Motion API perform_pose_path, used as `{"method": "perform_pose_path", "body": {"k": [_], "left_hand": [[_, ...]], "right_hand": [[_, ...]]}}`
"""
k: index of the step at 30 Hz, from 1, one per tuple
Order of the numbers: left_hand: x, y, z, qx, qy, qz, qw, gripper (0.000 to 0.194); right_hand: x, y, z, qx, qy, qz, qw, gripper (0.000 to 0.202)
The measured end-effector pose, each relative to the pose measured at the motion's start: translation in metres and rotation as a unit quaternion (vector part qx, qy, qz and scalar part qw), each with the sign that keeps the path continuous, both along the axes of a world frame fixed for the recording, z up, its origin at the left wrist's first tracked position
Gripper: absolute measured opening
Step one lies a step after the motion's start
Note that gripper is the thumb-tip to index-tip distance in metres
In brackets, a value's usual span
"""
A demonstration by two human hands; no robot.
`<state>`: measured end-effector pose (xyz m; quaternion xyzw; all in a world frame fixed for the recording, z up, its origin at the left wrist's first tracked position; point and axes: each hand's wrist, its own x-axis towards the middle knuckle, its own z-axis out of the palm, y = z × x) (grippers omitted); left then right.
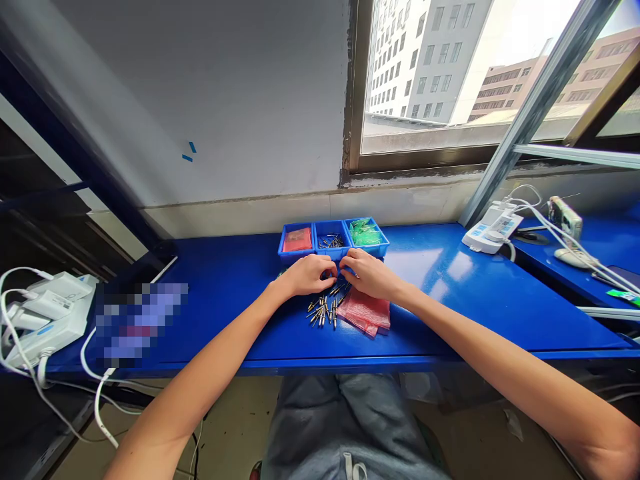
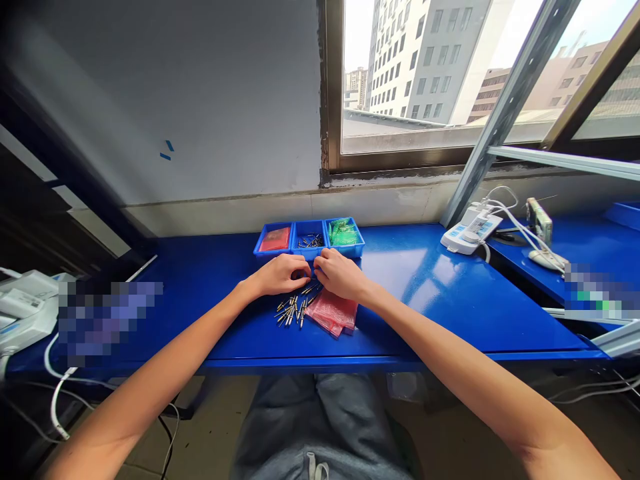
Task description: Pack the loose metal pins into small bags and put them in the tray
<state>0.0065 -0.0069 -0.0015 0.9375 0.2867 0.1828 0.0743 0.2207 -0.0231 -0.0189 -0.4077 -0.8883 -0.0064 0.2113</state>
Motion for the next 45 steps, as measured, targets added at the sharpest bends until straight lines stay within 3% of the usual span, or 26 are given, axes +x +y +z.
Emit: {"method": "perform_pose_path", "body": {"k": [14, 23, 30, 38, 45], "left_hand": [[0.002, 0.003, -0.010, 0.029, -0.009, 0.040, 0.999, 0.012], [0.003, 0.001, -0.010, 0.029, -0.071, 0.026, 0.997, 0.017], [0.004, 0.000, -0.012, 0.078, -0.093, 0.028, 0.992, 0.014], [0.003, -0.005, -0.006, 0.150, -0.132, 0.104, 0.974, 0.018], [0.001, 0.001, -0.011, 0.129, -0.085, 0.036, 0.987, 0.013]], "right_hand": [[0.002, 0.004, -0.003, -0.032, 0.015, 0.016, 0.999, 0.013], [0.001, 0.008, 0.000, -0.041, 0.104, 0.023, 0.993, 0.020], [-0.001, 0.006, 0.000, -0.055, 0.124, 0.020, 0.990, 0.020], [0.003, 0.008, 0.004, -0.037, 0.164, -0.021, 0.985, 0.019], [-0.002, 0.005, 0.004, -0.077, 0.210, 0.016, 0.974, 0.017]]}}
